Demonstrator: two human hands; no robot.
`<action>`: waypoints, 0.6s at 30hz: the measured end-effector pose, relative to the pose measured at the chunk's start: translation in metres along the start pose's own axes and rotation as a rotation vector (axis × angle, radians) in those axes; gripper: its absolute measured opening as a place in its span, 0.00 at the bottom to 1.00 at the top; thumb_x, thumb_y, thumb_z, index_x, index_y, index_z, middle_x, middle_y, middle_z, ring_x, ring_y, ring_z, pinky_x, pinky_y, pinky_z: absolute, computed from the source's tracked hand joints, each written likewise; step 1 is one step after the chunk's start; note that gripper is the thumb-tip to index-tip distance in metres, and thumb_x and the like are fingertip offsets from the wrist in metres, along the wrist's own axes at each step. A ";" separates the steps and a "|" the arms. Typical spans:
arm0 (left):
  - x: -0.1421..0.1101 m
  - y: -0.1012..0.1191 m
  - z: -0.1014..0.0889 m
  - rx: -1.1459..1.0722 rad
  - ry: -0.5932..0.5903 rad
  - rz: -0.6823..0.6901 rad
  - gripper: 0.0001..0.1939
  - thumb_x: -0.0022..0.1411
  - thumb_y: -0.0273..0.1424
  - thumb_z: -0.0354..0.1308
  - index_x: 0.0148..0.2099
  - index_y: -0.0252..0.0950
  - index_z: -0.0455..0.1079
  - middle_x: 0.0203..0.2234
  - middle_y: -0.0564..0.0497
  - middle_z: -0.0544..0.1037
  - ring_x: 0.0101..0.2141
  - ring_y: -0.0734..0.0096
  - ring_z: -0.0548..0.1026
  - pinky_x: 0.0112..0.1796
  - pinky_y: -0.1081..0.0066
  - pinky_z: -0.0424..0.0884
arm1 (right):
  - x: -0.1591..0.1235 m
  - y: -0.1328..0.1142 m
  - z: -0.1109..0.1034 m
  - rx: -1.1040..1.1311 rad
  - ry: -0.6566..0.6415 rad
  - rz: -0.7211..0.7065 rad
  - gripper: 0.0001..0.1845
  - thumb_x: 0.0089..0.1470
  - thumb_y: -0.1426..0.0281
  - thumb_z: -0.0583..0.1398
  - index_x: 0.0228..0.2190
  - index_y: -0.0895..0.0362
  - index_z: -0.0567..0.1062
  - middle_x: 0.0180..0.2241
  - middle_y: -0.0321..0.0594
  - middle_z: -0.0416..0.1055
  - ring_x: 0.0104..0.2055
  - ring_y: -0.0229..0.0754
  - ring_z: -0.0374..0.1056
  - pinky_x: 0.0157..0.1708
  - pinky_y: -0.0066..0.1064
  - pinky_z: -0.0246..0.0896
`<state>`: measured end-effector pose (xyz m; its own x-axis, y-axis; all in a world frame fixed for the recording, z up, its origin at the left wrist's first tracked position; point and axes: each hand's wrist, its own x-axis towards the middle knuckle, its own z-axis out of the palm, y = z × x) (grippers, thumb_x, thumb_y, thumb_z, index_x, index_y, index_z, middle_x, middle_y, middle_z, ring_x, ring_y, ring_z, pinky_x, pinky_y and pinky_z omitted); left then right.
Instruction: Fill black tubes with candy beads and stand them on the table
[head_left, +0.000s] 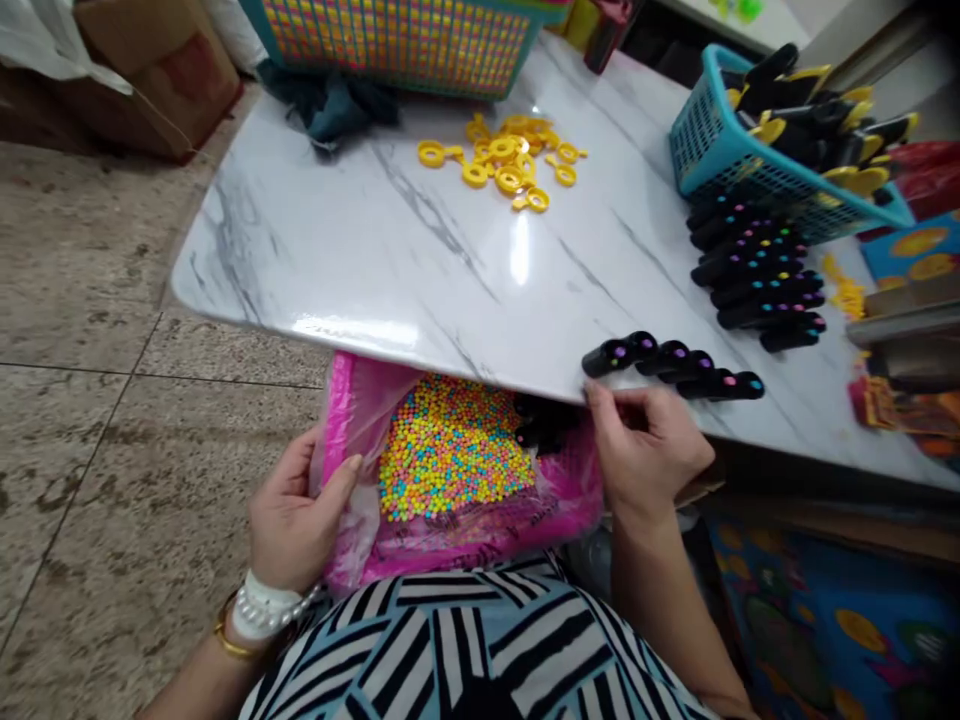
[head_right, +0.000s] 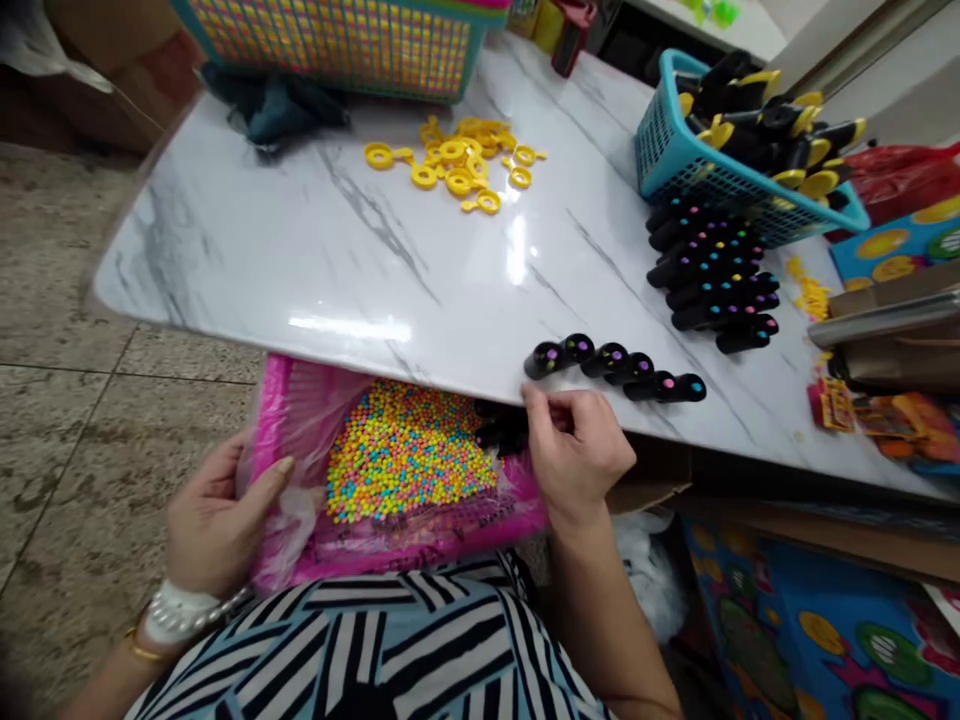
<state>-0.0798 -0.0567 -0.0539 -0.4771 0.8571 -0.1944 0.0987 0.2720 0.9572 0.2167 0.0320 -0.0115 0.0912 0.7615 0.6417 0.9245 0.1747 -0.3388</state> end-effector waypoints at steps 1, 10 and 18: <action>0.000 0.001 0.001 0.004 0.005 0.005 0.25 0.55 0.41 0.67 0.52 0.36 0.73 0.43 0.45 0.82 0.39 0.60 0.80 0.43 0.64 0.78 | -0.004 0.001 -0.002 0.031 -0.013 -0.042 0.13 0.56 0.65 0.67 0.23 0.55 0.72 0.20 0.32 0.66 0.22 0.36 0.62 0.25 0.30 0.58; -0.001 0.003 0.003 0.018 -0.019 0.052 0.23 0.57 0.39 0.65 0.52 0.32 0.72 0.41 0.45 0.82 0.38 0.64 0.80 0.43 0.66 0.77 | -0.051 0.023 0.016 -0.210 -0.771 -0.541 0.17 0.57 0.72 0.62 0.49 0.56 0.76 0.46 0.49 0.75 0.42 0.51 0.68 0.34 0.37 0.65; -0.003 0.002 0.004 0.006 -0.021 0.105 0.22 0.58 0.37 0.64 0.52 0.33 0.73 0.42 0.46 0.82 0.39 0.63 0.80 0.43 0.66 0.76 | -0.064 -0.009 0.031 -0.039 -0.823 -0.711 0.20 0.61 0.73 0.58 0.54 0.62 0.71 0.40 0.48 0.75 0.40 0.47 0.68 0.35 0.34 0.65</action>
<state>-0.0743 -0.0569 -0.0518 -0.4456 0.8899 -0.0979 0.1526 0.1833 0.9711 0.1906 0.0012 -0.0712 -0.7316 0.6814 0.0197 0.6804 0.7317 -0.0404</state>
